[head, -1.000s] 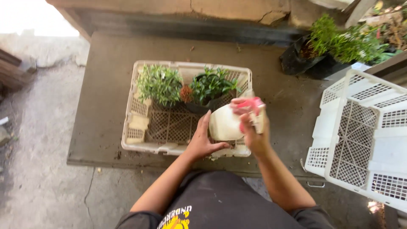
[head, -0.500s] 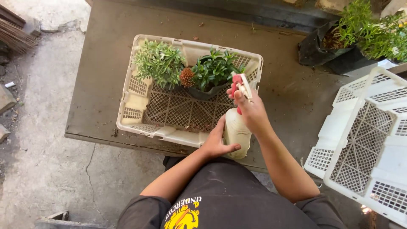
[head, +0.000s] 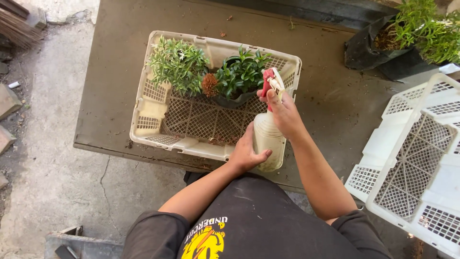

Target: The person sprays water onto potted plants with a spray bottle, touching and turning the foliage while spraying, and arranges the pots inside a plastic crate on the work table.

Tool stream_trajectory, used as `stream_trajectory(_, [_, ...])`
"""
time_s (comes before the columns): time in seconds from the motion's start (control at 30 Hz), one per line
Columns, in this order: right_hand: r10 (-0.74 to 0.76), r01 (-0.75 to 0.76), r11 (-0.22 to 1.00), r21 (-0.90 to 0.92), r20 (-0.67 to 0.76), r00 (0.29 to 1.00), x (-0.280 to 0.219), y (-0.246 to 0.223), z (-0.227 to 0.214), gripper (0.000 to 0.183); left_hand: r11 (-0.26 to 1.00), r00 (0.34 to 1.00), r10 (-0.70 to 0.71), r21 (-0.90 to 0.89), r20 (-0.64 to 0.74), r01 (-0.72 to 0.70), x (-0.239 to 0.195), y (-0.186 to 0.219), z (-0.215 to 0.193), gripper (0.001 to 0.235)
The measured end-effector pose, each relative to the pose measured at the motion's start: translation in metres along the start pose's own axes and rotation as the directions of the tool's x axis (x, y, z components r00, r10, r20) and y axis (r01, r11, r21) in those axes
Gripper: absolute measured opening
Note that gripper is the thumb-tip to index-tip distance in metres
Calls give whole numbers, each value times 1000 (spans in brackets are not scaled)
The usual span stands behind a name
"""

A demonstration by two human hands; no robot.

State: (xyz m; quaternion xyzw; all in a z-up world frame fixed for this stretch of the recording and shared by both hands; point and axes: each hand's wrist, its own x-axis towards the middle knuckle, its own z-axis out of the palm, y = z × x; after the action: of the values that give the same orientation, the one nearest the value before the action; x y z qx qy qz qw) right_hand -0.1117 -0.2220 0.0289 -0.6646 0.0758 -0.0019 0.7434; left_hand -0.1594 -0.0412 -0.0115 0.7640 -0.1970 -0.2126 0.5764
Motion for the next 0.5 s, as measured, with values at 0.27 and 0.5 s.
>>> stream_trajectory(0.27, [-104,102,990,97,18,994,2,9,5,69,1000,1000,-12,-1,-7,12,1,-2,0,106])
stream_trajectory(0.5, [-126,122,988,89,35,991,-8,-12,10,70,999,998,52,-13,-35,-52,4,-13,5,108])
